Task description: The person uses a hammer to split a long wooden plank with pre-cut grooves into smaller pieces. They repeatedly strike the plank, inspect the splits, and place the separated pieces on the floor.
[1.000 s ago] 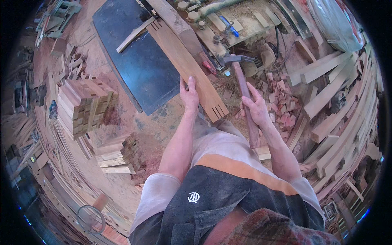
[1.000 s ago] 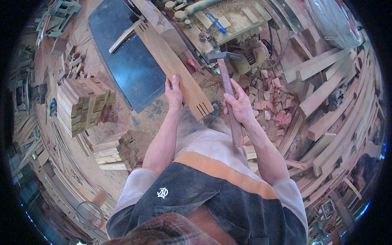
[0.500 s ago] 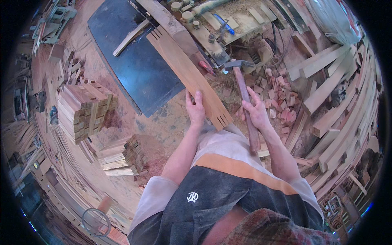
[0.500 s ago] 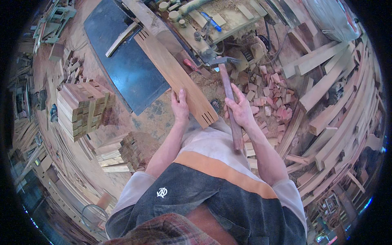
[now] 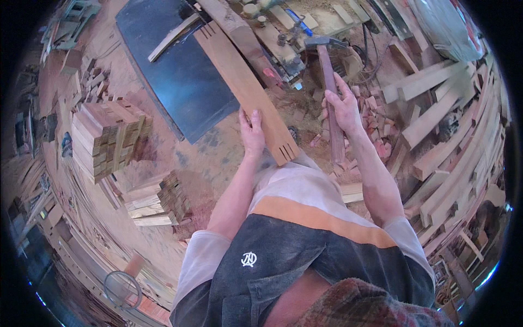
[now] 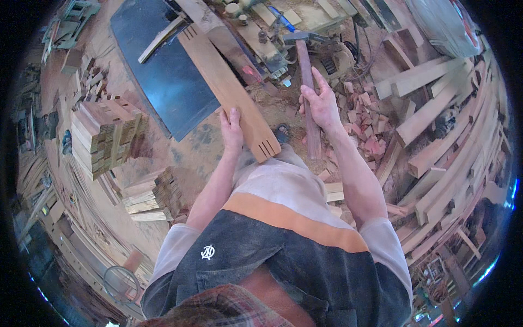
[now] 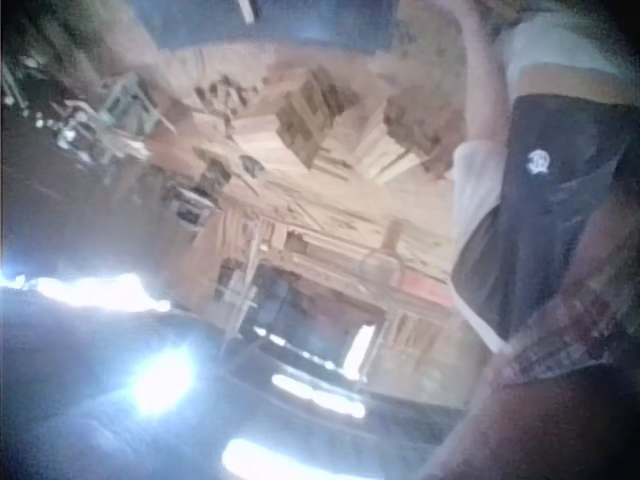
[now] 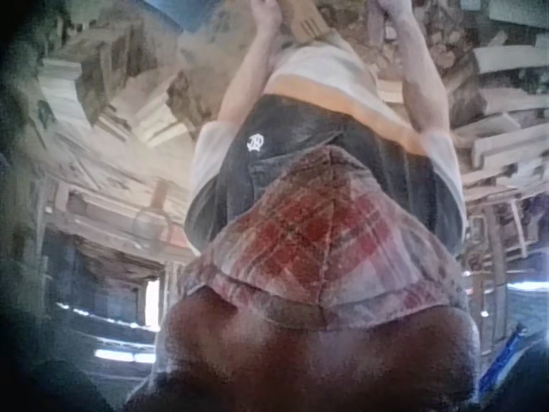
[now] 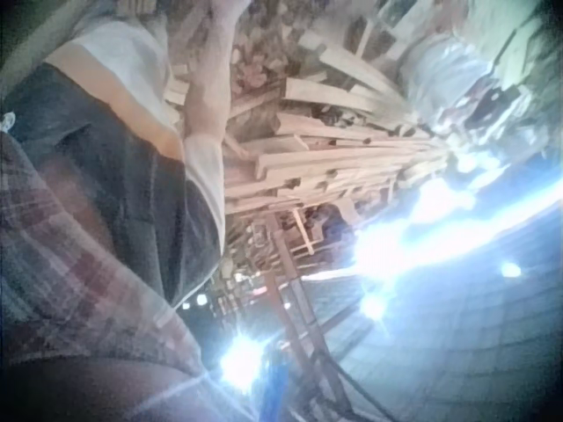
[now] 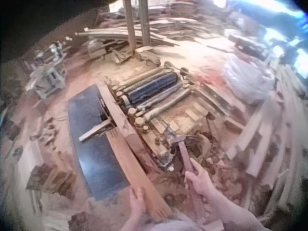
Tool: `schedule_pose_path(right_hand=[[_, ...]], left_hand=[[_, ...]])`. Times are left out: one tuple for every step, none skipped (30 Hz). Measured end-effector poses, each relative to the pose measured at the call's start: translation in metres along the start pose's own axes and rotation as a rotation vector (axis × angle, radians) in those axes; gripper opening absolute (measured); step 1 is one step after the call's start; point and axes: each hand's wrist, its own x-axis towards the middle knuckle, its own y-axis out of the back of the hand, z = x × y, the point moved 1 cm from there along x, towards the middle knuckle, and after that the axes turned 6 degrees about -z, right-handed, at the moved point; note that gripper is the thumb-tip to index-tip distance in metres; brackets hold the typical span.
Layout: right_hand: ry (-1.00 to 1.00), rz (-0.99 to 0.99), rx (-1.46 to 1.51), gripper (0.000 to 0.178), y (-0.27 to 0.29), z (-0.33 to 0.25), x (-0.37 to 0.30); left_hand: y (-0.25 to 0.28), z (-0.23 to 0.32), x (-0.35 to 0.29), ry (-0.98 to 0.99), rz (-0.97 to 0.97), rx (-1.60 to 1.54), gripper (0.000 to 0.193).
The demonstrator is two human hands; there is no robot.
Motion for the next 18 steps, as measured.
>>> schedule_pose_path(right_hand=[[0.008,-0.018,0.024,0.074,-0.003,0.0,0.002],[0.008,-0.023,0.046,0.074,-0.006,0.001,0.002],[0.019,-0.035,0.07,0.074,-0.009,0.002,0.002],[0.01,-0.042,0.07,0.074,-0.011,0.003,0.0],[0.005,-0.051,0.075,0.074,-0.012,0.005,-0.003],[-0.004,-0.057,0.081,0.074,-0.014,0.007,-0.005],[-0.005,-0.072,0.064,0.073,-0.014,0.008,-0.008],[-0.011,-0.086,0.049,0.073,-0.015,0.01,-0.01],[-0.019,-0.099,0.036,0.072,-0.015,0.012,-0.012],[-0.038,-0.09,0.009,0.071,-0.016,0.014,-0.014],[-0.037,-0.107,0.021,0.071,-0.016,0.016,-0.015],[-0.044,-0.109,0.032,0.071,-0.016,0.018,-0.017],[-0.049,-0.123,0.051,0.071,-0.016,0.02,-0.019],[-0.057,-0.115,0.035,0.071,-0.016,0.022,-0.02],[-0.059,-0.109,0.019,0.071,-0.015,0.023,-0.021],[-0.064,-0.107,0.008,0.07,-0.015,0.024,-0.023],[-0.07,-0.108,-0.004,0.07,-0.014,0.025,-0.024],[-0.073,-0.104,0.004,0.072,-0.014,0.026,-0.025]], left_hand=[[0.001,0.0,-0.001,0.002,-0.006,-0.023,0.064],[0.003,0.001,-0.003,-0.004,0.011,0.03,0.065],[0.003,0.001,-0.003,-0.013,0.027,0.079,0.065],[0.003,0.002,-0.005,-0.017,0.028,0.118,0.065],[0.002,0.003,-0.005,-0.006,0.041,0.131,0.066],[0.0,0.004,-0.006,0.008,0.039,0.134,0.067],[-0.002,0.005,-0.008,0.036,0.046,0.133,0.068],[-0.006,0.007,-0.007,0.013,0.046,0.105,0.069],[-0.009,0.008,-0.007,0.006,0.057,0.075,0.07],[-0.012,0.009,-0.005,0.002,0.066,0.045,0.071],[-0.014,0.009,-0.003,0.012,0.07,0.049,0.072],[-0.016,0.01,0.0,0.021,0.075,0.052,0.072],[-0.017,0.01,0.005,0.008,0.082,0.053,0.072],[-0.017,0.01,0.009,0.017,0.096,0.052,0.071],[-0.017,0.011,0.014,0.001,0.109,0.049,0.071],[-0.016,0.011,0.019,-0.015,0.127,0.049,0.07],[-0.015,0.011,0.024,-0.018,0.127,0.038,0.07],[-0.014,0.012,0.03,-0.024,0.129,0.031,0.069]])
